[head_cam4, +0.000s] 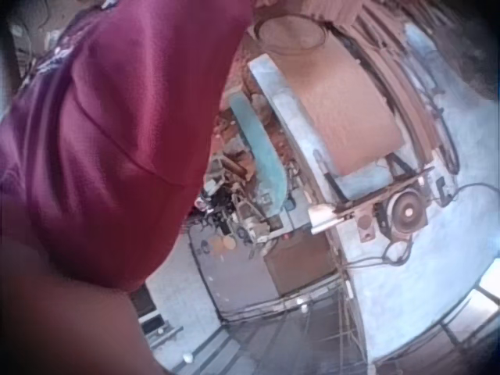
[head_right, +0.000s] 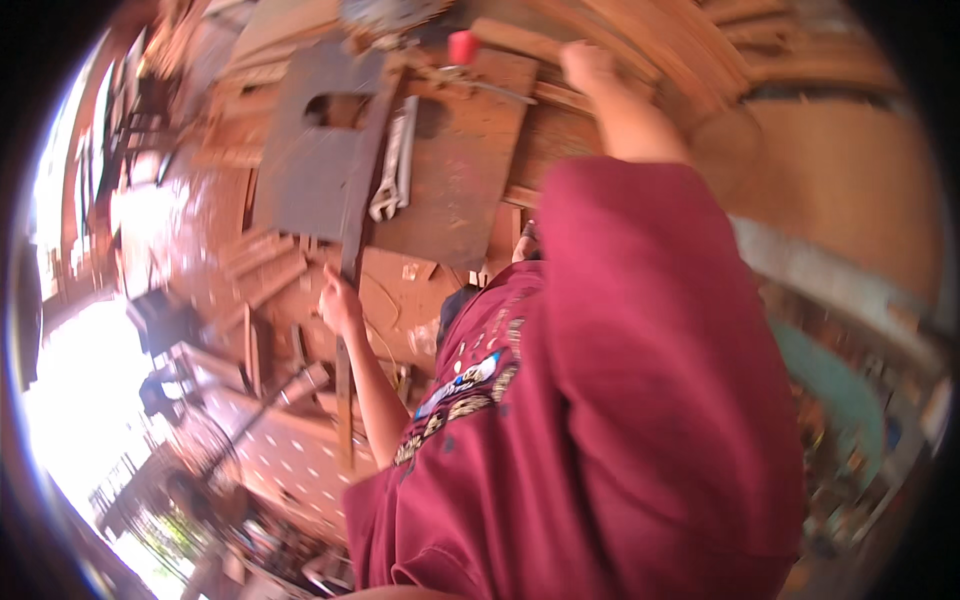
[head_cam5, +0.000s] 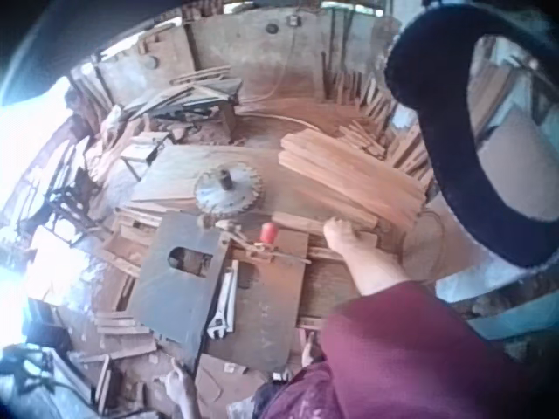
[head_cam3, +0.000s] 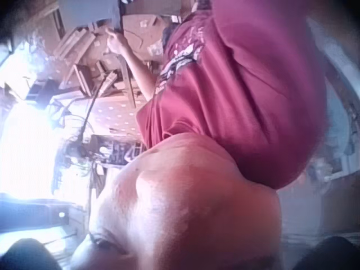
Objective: The person uses a circular saw to cut small wooden pieces. They repeatedly position each piece against the saw blade, push it through, and remove the cut piece. The process is repeated for multiple pieces throughout the clip.
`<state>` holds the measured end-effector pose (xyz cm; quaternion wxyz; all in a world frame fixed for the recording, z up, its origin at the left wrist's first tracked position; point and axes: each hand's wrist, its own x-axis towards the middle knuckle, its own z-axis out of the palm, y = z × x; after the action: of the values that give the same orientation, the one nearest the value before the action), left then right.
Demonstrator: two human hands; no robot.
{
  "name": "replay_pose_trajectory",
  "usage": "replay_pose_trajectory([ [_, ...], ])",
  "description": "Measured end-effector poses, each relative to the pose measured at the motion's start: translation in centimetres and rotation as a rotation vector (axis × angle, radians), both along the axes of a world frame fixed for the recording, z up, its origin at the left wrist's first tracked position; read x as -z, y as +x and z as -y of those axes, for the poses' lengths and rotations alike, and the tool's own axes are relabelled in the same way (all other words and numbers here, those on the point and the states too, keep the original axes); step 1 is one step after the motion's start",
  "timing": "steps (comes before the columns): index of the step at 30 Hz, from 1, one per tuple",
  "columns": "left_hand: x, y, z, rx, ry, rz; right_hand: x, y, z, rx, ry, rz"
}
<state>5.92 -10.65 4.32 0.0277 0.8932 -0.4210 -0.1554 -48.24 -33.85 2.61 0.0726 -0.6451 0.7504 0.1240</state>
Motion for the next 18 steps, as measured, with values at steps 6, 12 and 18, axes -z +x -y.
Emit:
replay_pose_trajectory([
  [6, 0.4, -0.7, 0.5, -0.020, -0.052, -0.008, -4.1, -2.9, 7.6, -0.242, -0.463, -0.025],
  [12, -0.6, -0.5, 0.6, -0.033, -0.062, -0.103, -12.0, 8.5, 14.3, -0.773, -0.473, -0.273],
  [18, -0.6, -0.7, 0.1, -0.071, -0.067, -0.082, -14.0, 17.7, 19.0, -1.445, -0.682, -0.005],
])
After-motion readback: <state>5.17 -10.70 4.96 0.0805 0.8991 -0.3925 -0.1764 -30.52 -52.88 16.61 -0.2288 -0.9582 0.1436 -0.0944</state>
